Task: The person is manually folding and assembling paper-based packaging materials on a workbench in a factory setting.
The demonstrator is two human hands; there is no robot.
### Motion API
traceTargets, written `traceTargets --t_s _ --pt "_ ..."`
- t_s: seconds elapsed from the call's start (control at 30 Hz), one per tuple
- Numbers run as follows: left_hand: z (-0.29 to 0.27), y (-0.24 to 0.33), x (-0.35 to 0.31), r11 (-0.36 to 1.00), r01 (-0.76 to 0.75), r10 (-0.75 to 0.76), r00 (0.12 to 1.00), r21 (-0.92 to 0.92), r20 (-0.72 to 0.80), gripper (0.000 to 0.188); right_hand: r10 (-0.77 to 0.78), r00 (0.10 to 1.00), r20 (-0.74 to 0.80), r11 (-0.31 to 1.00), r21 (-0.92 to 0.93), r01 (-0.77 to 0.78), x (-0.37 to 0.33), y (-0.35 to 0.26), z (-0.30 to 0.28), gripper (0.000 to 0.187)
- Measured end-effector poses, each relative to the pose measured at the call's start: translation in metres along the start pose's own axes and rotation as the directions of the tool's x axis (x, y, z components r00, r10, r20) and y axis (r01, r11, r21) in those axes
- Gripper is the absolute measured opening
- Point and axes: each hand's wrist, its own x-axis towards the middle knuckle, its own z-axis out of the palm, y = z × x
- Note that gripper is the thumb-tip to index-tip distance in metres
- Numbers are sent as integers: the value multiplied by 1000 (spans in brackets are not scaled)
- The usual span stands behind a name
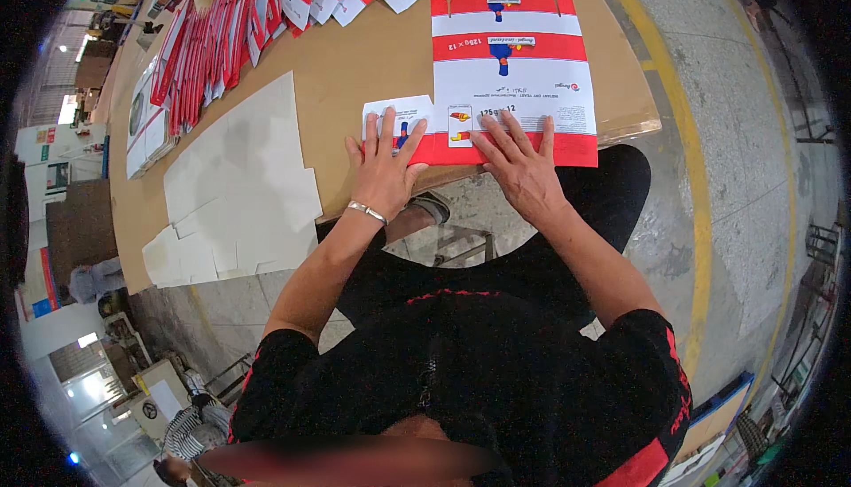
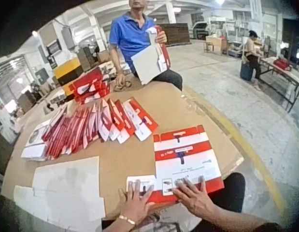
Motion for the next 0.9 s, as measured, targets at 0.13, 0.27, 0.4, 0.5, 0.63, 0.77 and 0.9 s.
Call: traceTargets --t_s 0.13,0.27,0.4,0.5,0.63,0.77,0.9 --pt "-2 5 2 998 58 -58 998 -11 28 64 29 999 14 999 20 -29 2 1 -1 53" --pt "-4 7 6 993 122 -122 992 -2 14 65 45 999 0 999 21 -45 9 -2 -1 52" --pt "-14 9 3 991 133 -133 991 -15 19 64 44 998 -43 999 12 -43 7 -3 -6 52" --pt "-4 1 4 984 109 -104 994 -139 38 63 24 993 -118 999 42 -19 3 1 4 50" --pt "11 -2 3 968 81 -86 996 -238 -11 64 7 993 -120 998 69 1 -6 0 0 48" --pt "0 5 26 929 167 -149 986 -330 79 73 -1 990 -139 996 84 13 -7 -1 -8 48" --pt "5 -4 78 901 228 -221 973 -368 60 78 -29 991 -133 989 137 47 -2 -5 -17 46"
